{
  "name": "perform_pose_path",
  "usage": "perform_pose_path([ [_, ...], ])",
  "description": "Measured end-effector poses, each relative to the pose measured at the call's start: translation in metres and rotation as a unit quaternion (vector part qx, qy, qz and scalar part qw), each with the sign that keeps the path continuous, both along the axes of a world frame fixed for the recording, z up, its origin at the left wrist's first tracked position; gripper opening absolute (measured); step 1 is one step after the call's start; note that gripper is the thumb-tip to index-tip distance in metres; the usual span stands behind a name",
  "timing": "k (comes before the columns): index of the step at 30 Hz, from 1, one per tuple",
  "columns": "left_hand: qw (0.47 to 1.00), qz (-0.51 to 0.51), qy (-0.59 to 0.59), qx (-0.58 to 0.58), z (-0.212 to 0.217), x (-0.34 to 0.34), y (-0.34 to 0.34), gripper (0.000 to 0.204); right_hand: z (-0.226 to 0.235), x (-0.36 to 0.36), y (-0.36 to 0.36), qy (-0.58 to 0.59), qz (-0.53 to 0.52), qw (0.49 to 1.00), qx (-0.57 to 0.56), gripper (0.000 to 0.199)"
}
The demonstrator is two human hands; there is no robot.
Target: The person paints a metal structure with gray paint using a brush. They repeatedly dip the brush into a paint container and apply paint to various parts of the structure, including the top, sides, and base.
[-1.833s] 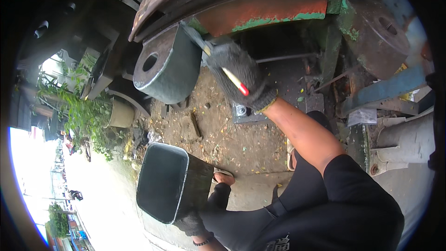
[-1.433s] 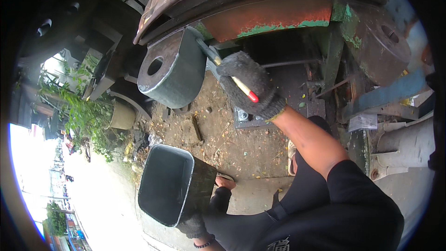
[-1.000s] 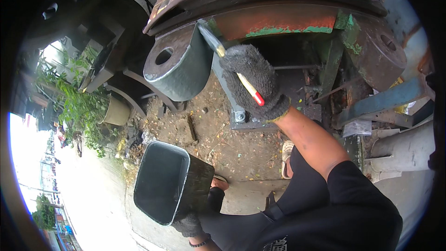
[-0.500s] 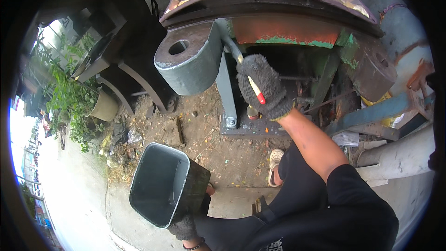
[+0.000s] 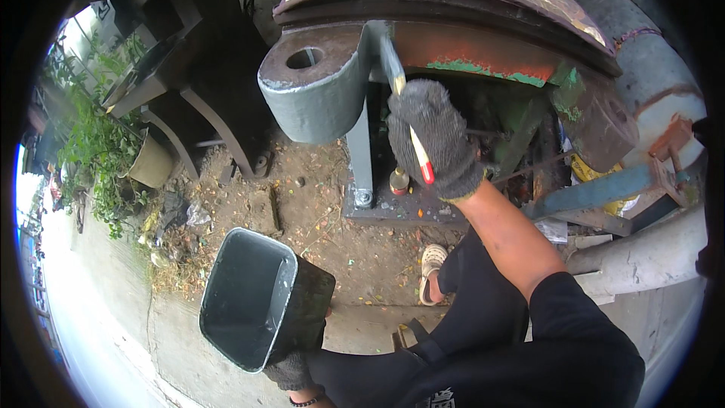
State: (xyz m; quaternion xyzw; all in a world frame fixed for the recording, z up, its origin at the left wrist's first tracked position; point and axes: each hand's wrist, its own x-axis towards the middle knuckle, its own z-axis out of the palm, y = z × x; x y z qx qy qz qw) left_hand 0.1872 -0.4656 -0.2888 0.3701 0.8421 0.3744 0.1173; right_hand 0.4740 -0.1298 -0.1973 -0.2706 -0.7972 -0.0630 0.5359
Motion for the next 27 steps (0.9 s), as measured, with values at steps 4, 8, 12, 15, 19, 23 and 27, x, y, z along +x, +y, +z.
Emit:
perform_pose_path([
  [4, 0.991, -0.073, 0.111, 0.021, -0.075, -0.033, -0.023, 0.062, 0.0, -0.005, 0.007, -0.02, -0.032, 0.999, 0.002, 0.039],
  [8, 0.994, -0.075, 0.017, 0.079, -0.012, -0.002, 0.012, 0.059, -0.012, -0.001, 0.002, -0.021, -0.037, 0.998, -0.051, 0.036],
  [12, 0.989, -0.099, 0.078, -0.083, -0.115, -0.059, -0.04, 0.057, 0.011, -0.014, -0.002, 0.017, -0.035, 0.997, -0.066, 0.029],
  [15, 0.988, -0.104, 0.108, -0.033, -0.12, -0.056, -0.029, 0.054, -0.003, -0.001, 0.008, -0.087, -0.09, 0.991, -0.037, 0.029],
  [19, 0.991, -0.079, 0.108, 0.024, -0.095, -0.04, -0.023, 0.056, 0.005, -0.001, -0.014, -0.109, -0.119, 0.986, 0.041, 0.028],
  [23, 0.998, -0.023, 0.036, 0.04, -0.031, -0.024, -0.003, 0.059, 0.036, -0.017, -0.006, -0.084, -0.135, 0.986, 0.057, 0.028],
  [27, 0.997, -0.064, -0.019, 0.049, -0.002, -0.01, 0.013, 0.059, 0.004, 0.014, -0.009, -0.122, -0.14, 0.983, 0.009, 0.025],
])
